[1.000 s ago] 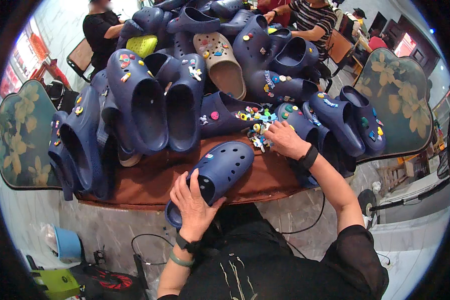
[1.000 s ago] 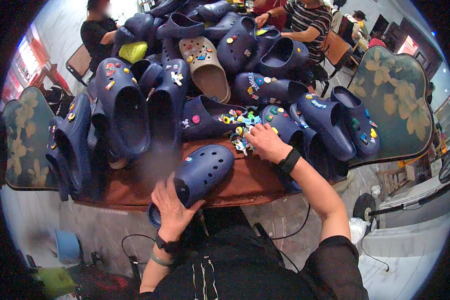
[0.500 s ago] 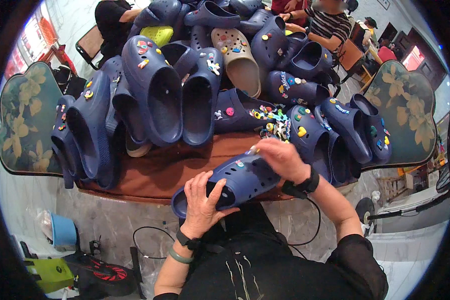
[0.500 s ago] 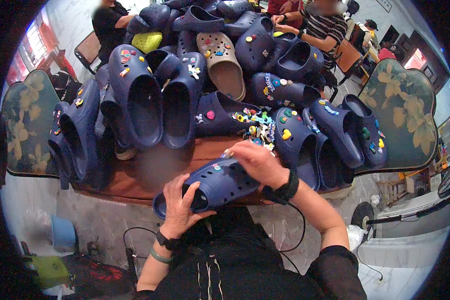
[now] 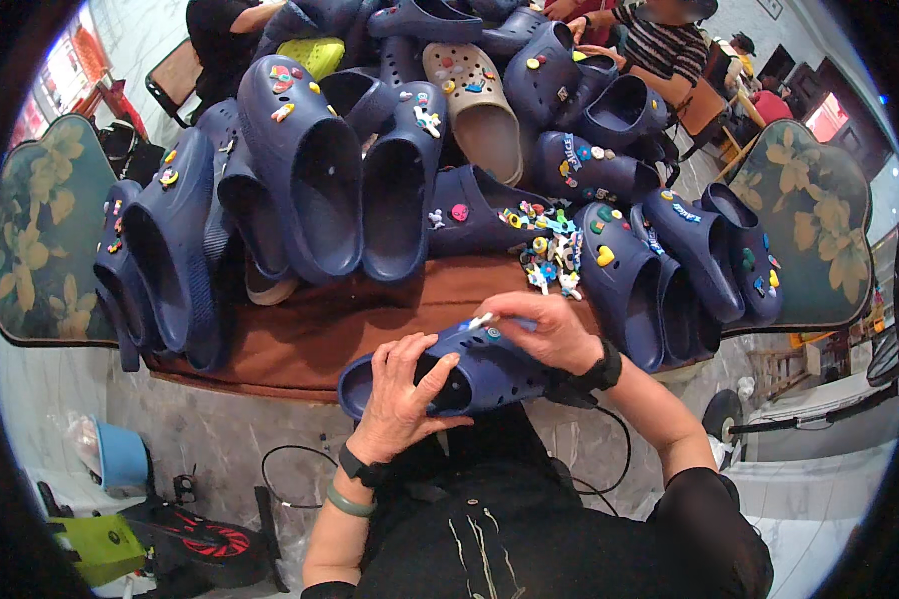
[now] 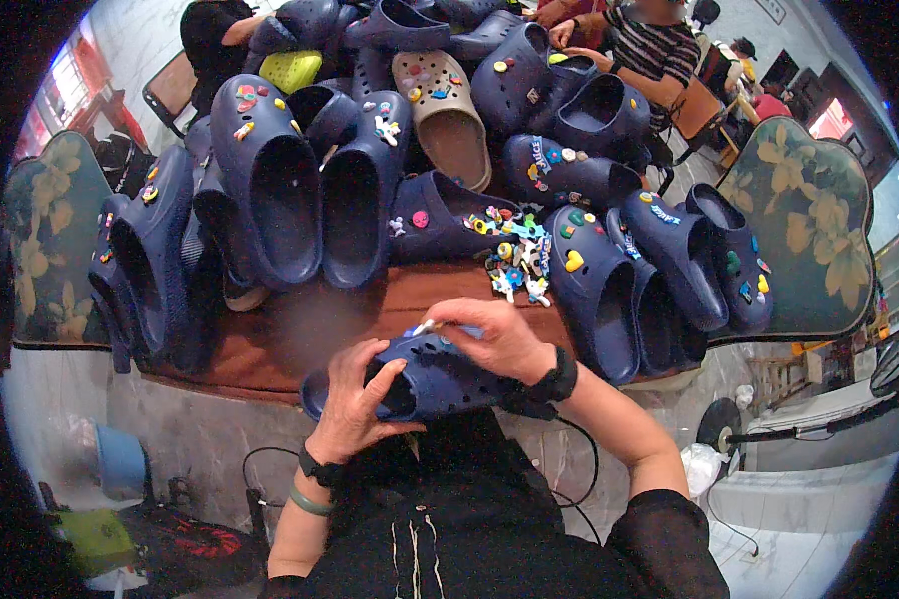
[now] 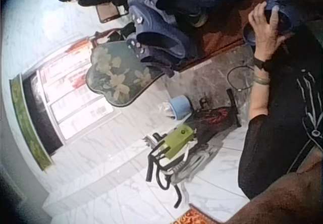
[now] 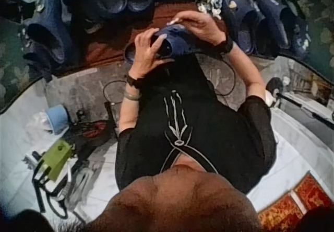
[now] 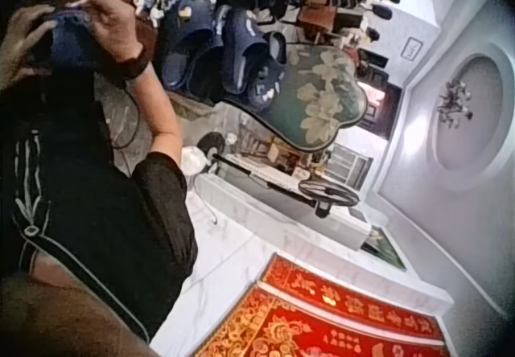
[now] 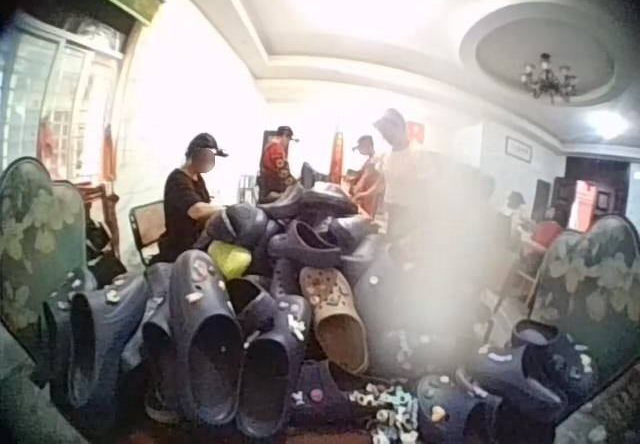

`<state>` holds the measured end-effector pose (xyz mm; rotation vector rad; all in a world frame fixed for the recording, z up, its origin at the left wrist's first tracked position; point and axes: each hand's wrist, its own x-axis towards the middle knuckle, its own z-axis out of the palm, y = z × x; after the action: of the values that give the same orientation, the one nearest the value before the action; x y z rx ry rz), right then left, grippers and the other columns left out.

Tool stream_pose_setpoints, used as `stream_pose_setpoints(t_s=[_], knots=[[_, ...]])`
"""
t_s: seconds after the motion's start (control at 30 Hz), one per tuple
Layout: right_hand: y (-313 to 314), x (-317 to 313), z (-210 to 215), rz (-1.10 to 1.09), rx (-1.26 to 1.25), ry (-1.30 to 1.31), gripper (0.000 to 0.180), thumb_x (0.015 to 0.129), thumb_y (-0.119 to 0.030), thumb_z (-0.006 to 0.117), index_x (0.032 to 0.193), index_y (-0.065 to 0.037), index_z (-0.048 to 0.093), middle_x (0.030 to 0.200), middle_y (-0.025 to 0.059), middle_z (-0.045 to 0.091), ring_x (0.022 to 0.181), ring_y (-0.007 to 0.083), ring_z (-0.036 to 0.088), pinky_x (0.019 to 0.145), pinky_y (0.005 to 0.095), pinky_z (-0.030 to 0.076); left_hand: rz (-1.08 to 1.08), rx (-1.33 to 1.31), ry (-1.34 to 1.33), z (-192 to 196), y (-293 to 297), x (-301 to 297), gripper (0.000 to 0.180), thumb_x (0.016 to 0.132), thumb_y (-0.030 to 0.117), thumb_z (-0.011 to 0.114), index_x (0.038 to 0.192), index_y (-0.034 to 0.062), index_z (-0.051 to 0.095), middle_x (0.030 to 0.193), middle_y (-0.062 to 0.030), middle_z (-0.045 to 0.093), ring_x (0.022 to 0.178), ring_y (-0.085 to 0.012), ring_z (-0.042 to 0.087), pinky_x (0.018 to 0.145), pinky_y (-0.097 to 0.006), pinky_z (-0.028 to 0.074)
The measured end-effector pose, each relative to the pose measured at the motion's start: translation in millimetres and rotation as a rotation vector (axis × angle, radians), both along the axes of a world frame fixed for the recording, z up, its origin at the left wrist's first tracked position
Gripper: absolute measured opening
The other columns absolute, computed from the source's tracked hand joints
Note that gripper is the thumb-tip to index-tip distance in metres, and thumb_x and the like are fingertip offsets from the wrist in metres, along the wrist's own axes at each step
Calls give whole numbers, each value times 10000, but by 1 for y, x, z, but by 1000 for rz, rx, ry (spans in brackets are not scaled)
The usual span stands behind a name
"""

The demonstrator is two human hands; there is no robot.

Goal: Applying decorative charms to the holes of plastic foam clogs.

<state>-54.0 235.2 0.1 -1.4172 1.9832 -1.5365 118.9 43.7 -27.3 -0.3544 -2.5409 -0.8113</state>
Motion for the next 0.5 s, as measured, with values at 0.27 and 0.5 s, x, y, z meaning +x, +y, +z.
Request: stream_pose_setpoints(t_s=[0.27, 0.5], knots=[[-6, 1, 12, 176, 106, 312, 230, 825, -101, 724, 1020, -54, 612, 1023, 110, 664, 992, 291, 626, 873, 366, 492, 4, -3, -39, 2, 0, 1, 911, 578, 402, 874, 1366, 173, 477, 1337, -164, 445, 1234, -367, 444, 1003, -519, 335], [-9, -4, 5, 11, 157, 190, 150, 845, -123, 729, 979, -57, 718, 962, 108, 696, 937, 274, 640, 831, 371, 501, 9, 24, -43, 2, -1, -2, 904, 581, 407, 873, 1363, 175, 482, 1333, -164, 449, 1233, -367, 444, 1003, -514, 339]])
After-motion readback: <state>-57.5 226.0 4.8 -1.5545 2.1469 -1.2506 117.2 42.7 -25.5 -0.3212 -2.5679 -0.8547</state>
